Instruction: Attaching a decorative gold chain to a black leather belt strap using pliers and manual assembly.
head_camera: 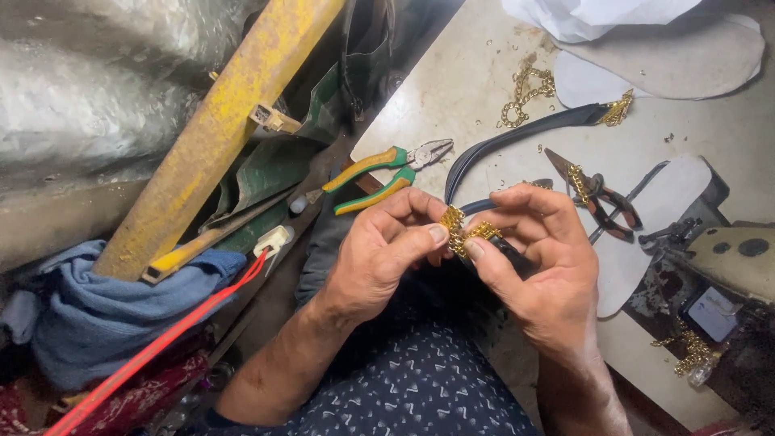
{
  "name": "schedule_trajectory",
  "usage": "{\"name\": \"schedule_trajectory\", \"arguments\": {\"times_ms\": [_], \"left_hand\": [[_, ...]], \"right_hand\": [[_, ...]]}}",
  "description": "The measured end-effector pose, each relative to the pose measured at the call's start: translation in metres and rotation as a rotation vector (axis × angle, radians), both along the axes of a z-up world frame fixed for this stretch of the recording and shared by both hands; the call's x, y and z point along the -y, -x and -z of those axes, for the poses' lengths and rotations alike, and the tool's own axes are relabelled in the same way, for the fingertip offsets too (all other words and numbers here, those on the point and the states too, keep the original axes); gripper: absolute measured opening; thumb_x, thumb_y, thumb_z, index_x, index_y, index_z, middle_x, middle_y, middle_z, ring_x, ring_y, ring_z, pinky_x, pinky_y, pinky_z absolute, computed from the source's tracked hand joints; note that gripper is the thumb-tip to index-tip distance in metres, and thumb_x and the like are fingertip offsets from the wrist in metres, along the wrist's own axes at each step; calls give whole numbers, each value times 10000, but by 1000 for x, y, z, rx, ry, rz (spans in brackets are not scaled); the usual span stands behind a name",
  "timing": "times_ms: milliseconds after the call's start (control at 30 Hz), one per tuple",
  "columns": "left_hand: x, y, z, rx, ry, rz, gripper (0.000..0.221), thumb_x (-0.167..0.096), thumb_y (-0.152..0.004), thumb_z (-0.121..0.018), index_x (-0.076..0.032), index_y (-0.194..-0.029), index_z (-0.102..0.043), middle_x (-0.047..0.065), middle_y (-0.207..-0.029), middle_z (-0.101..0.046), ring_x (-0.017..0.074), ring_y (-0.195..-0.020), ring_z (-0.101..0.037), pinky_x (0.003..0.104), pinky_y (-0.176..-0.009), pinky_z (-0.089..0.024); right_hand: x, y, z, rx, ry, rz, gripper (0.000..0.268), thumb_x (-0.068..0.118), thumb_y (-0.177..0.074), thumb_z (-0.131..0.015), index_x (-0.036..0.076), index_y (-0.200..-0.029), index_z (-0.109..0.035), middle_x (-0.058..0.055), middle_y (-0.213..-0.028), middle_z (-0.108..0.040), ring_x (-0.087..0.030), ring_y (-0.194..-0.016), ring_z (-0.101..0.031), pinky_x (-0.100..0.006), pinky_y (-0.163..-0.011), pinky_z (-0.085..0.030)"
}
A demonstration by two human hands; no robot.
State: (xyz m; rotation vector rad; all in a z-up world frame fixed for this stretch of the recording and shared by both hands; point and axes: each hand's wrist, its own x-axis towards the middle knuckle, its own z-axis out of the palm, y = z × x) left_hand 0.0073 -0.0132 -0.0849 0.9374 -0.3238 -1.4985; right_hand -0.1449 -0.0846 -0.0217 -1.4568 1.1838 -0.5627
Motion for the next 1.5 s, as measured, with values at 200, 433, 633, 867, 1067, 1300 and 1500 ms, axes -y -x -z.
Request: {"name": "schedule_trajectory", "arguments": {"times_ms": [200, 433, 633, 867, 1067, 1300, 1500], "left_hand": [[0, -1, 2, 68, -30, 13, 207, -102, -942, -665, -33, -1136, -649, 61, -877, -672, 122, -734, -655, 201, -676, -519], [1, -1, -1, -42, 9, 23, 167, -102, -921, -710, -40, -1047, -619, 64, -967, -680, 104, -823, -646, 226, -783, -572], [0, 5, 5, 3, -6, -7, 152, -69, -924, -709, -46, -1042, -615, 51, -924, -676, 94, -784, -640, 206, -749, -562], [-1, 8, 2, 125, 100, -91, 312, -11, -932, -697, -87, -1169, -510, 63, -1044, -648, 101, -946, -610, 230, -889, -529], [-3, 8, -7, 389, 116, -88, 352, -23, -929, -661, -67, -1250, -521, 56, -1052, -636, 86, -910, -594, 211, -830, -506], [-3, -2, -24, 646, 127, 3, 397, -15, -944, -671, -53, -1311, -524, 76, -968, -683, 76, -772, -591, 204, -750, -518], [-3, -15, -37, 646, 69, 109, 550, -26, -933, -677, -58, -1428, -441, -4, -915, -666, 67, -647, -426, 200, -742, -472]], "right_hand": [[-1, 2, 7, -17, -51, 26, 465, 20, -836, -759, 58, -1240, -531, -128, -999, -753, -145, -927, -741, -219, -887, -591], [2, 5, 7, -40, 24, -26, 461, 10, -848, -755, 52, -1248, -529, -76, -1137, -678, -128, -1009, -725, -227, -914, -612], [3, 7, 8, -34, 18, -29, 504, 1, -835, -761, 49, -1269, -508, -79, -1178, -673, -118, -1011, -716, -225, -921, -602], [4, 6, 5, -65, 45, -63, 501, 31, -844, -760, 54, -1273, -502, -69, -1240, -647, -123, -1010, -727, -241, -903, -616], [1, 5, 7, -67, 9, -49, 501, 34, -840, -757, 62, -1273, -508, -52, -1188, -675, -104, -975, -732, -218, -867, -598], [1, 6, 5, -83, 26, -74, 537, 27, -839, -754, 61, -1295, -471, -81, -1292, -617, -124, -1004, -722, -243, -913, -593], [-4, 5, 1, -106, 116, -143, 555, 14, -850, -766, 62, -1336, -502, -71, -1339, -580, -134, -1026, -737, -266, -996, -605]]}}
